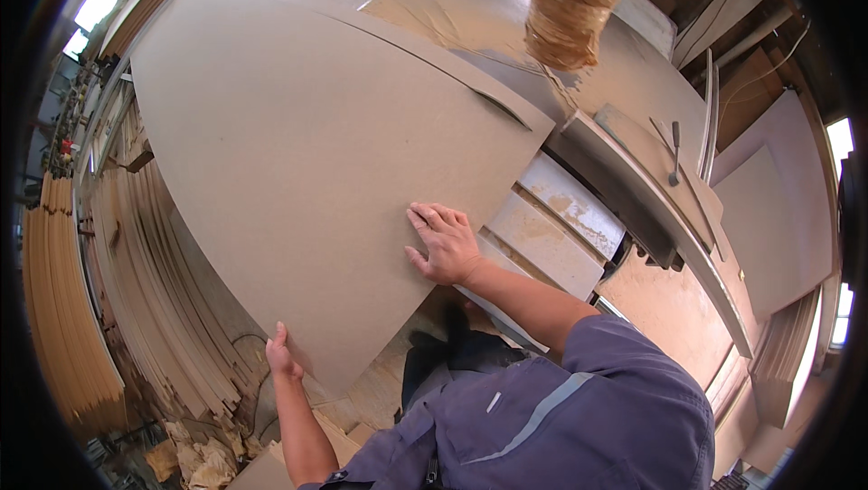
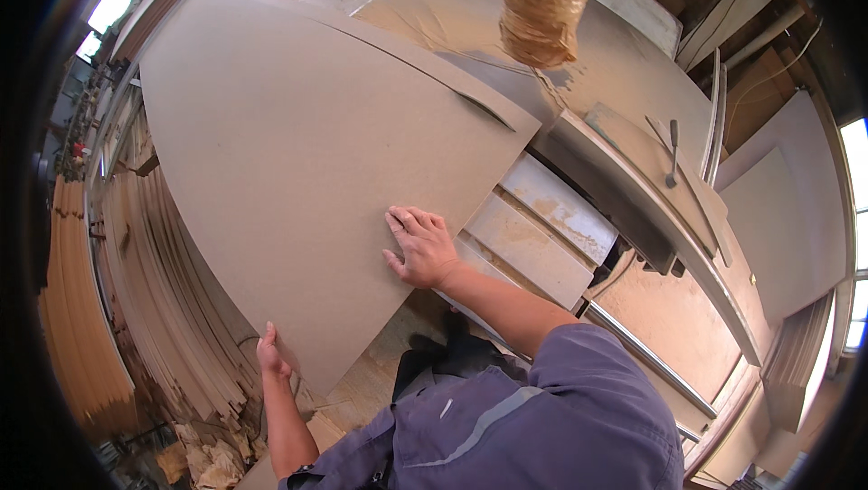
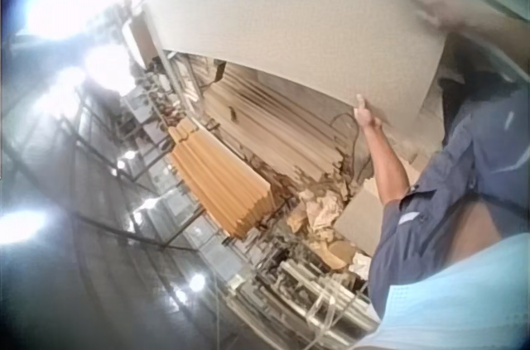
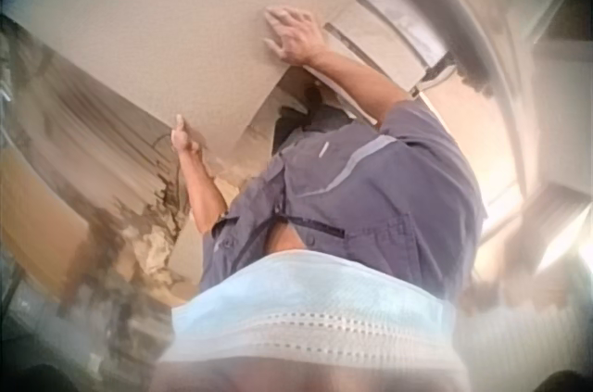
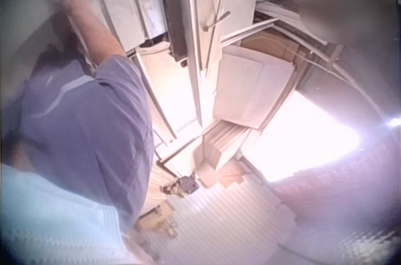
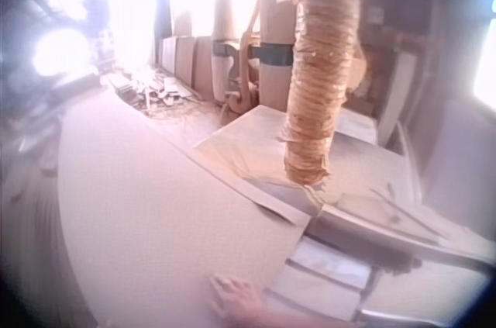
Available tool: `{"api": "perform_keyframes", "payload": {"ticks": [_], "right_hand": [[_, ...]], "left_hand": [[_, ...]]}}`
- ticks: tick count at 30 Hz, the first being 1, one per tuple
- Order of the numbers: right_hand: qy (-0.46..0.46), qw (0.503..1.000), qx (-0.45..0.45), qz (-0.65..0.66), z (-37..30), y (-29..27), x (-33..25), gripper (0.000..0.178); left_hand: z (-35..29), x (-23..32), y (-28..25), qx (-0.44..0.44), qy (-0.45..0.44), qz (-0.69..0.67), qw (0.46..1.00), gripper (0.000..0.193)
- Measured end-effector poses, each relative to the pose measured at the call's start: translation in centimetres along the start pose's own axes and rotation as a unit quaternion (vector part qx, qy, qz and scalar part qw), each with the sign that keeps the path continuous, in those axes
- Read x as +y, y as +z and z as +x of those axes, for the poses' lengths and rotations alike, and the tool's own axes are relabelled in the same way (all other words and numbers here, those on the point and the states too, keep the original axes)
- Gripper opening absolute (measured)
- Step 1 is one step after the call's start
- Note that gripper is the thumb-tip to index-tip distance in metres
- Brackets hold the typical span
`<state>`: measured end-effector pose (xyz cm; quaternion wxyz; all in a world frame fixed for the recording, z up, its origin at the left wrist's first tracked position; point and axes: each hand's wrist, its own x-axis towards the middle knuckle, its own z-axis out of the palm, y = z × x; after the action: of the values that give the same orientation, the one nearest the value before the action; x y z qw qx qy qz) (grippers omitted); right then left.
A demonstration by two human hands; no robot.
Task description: The person repeatedly positions large light-colored wood panels on a table saw, feeds them through the blade to cut narrow strips, and removes the offcuts. The process is repeated multiple times with different panels.
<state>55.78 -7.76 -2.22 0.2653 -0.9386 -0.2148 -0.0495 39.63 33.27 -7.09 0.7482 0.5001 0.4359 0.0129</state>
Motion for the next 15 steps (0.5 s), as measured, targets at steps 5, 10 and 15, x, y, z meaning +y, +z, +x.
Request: {"api": "perform_keyframes", "payload": {"ticks": [5, 10, 15], "right_hand": [[0.008, 1.000, 0.014, -0.012, 6.1, 2.3, -0.7, 0.066], [0.019, 0.998, -0.024, -0.048, 10.5, 6.2, -4.3, 0.072], [0.007, 0.997, -0.071, -0.031, 13.3, 8.7, -8.0, 0.073]], "left_hand": [[5.6, 4.4, 1.6, 0.022, 0.012, 0.007, 1.000, 0.047], [12.2, 8.4, -2.3, -0.011, 0.012, 0.005, 1.000, 0.048], [16.9, 12.2, -6.7, -0.017, 0.000, 0.018, 1.000, 0.050]]}}
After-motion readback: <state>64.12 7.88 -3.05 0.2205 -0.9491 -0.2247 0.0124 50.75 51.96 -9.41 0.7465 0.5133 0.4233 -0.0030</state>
